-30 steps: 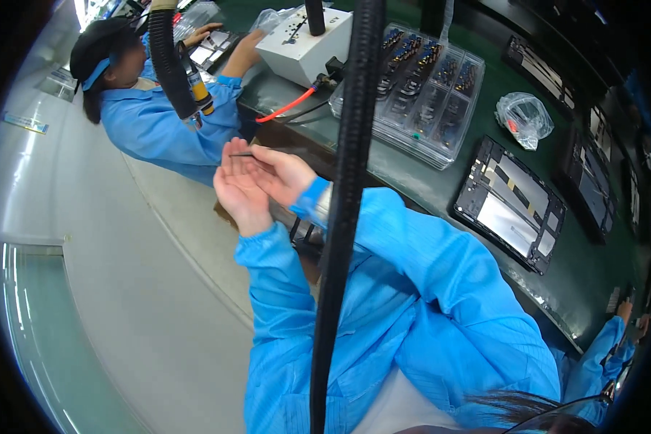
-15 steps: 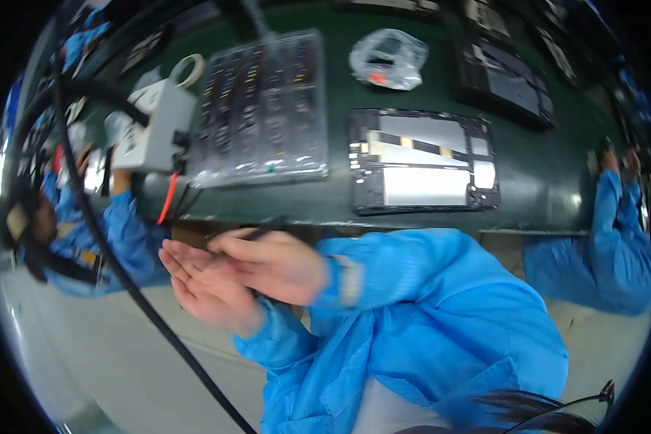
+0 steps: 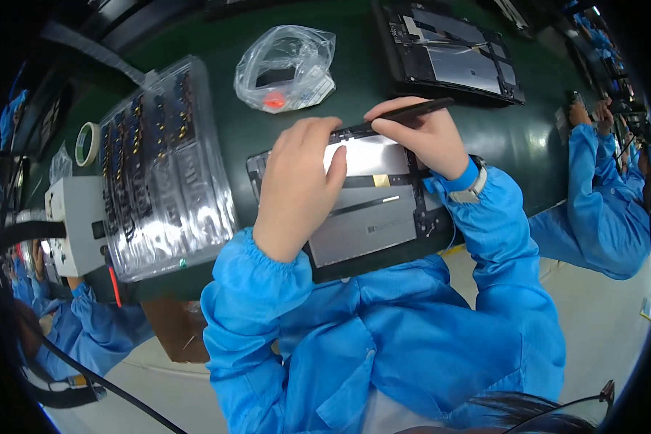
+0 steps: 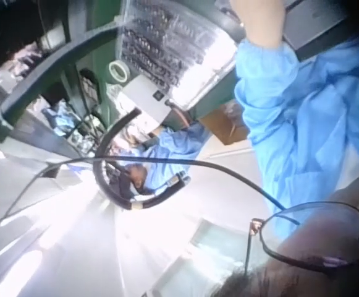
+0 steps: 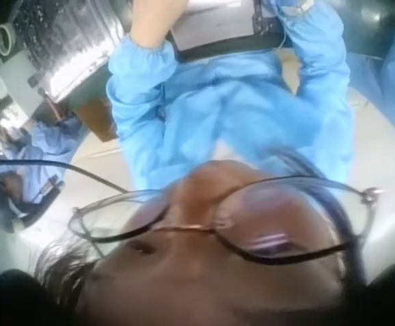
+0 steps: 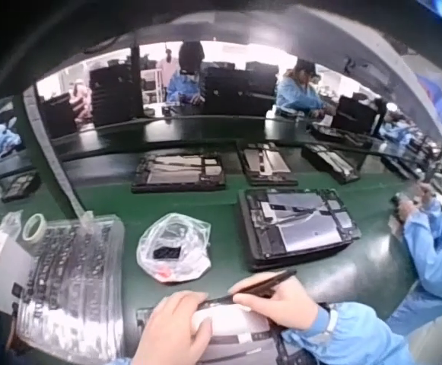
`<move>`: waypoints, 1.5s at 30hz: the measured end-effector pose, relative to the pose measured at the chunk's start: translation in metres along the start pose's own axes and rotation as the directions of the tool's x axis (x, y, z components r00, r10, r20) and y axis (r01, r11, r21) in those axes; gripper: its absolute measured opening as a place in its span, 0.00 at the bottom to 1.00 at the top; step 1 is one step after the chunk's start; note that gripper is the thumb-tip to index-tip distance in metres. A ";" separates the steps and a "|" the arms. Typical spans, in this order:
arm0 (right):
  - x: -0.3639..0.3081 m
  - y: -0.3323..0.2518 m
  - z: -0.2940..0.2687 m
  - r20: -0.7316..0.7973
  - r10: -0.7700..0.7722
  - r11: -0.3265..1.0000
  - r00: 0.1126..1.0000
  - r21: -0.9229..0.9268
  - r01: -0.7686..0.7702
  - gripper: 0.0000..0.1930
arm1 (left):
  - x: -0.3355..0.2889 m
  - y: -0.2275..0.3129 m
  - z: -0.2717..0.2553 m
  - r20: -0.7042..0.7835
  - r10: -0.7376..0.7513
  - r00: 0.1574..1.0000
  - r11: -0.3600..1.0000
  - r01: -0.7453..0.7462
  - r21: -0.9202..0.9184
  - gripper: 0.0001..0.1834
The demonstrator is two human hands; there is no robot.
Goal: The person assembles electronic tablet components by hand, connecting a ribbon cable and a circuit board to a tablet chassis, then installing an internal battery. The person uses tweezers for precision and wears an anti-static wrist strap.
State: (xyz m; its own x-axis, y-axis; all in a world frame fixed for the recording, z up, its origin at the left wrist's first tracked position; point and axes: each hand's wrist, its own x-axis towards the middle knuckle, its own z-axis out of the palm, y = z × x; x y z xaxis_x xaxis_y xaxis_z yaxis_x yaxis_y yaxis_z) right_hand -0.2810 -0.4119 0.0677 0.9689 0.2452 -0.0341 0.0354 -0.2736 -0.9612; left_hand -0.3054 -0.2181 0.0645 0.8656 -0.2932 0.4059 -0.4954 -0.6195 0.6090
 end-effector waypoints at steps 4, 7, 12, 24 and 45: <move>-0.003 -0.002 0.002 0.018 0.030 0.999 0.999 -0.022 -0.030 0.09 | 0.000 -0.005 -0.002 0.093 -0.093 0.991 0.990 0.103 -0.100 0.14; 0.000 0.002 0.002 -0.032 -0.114 0.983 0.993 -0.150 0.108 0.08 | 0.003 -0.002 -0.003 0.132 -0.104 0.986 0.991 0.114 -0.074 0.14; -0.002 -0.001 0.002 -0.017 -0.102 0.972 0.995 -0.215 0.096 0.08 | 0.002 0.004 -0.003 0.201 -0.073 0.977 0.997 0.071 0.014 0.18; -0.001 -0.003 0.001 -0.022 -0.076 0.994 0.997 -0.075 0.074 0.08 | -0.001 -0.007 -0.003 0.108 -0.144 0.984 0.983 0.155 -0.096 0.25; 0.000 0.004 0.004 -0.023 -0.161 0.981 0.987 -0.115 0.158 0.10 | -0.004 -0.008 -0.004 0.110 -0.159 0.981 0.975 0.173 -0.140 0.26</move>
State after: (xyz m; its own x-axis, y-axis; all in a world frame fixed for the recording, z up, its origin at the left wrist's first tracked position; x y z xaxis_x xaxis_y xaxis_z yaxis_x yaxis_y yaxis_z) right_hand -0.2817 -0.4090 0.0632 0.9559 0.2647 0.1275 0.2155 -0.3367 -0.9166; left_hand -0.3049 -0.2090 0.0608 0.9360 -0.2693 0.2266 -0.3430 -0.5532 0.7592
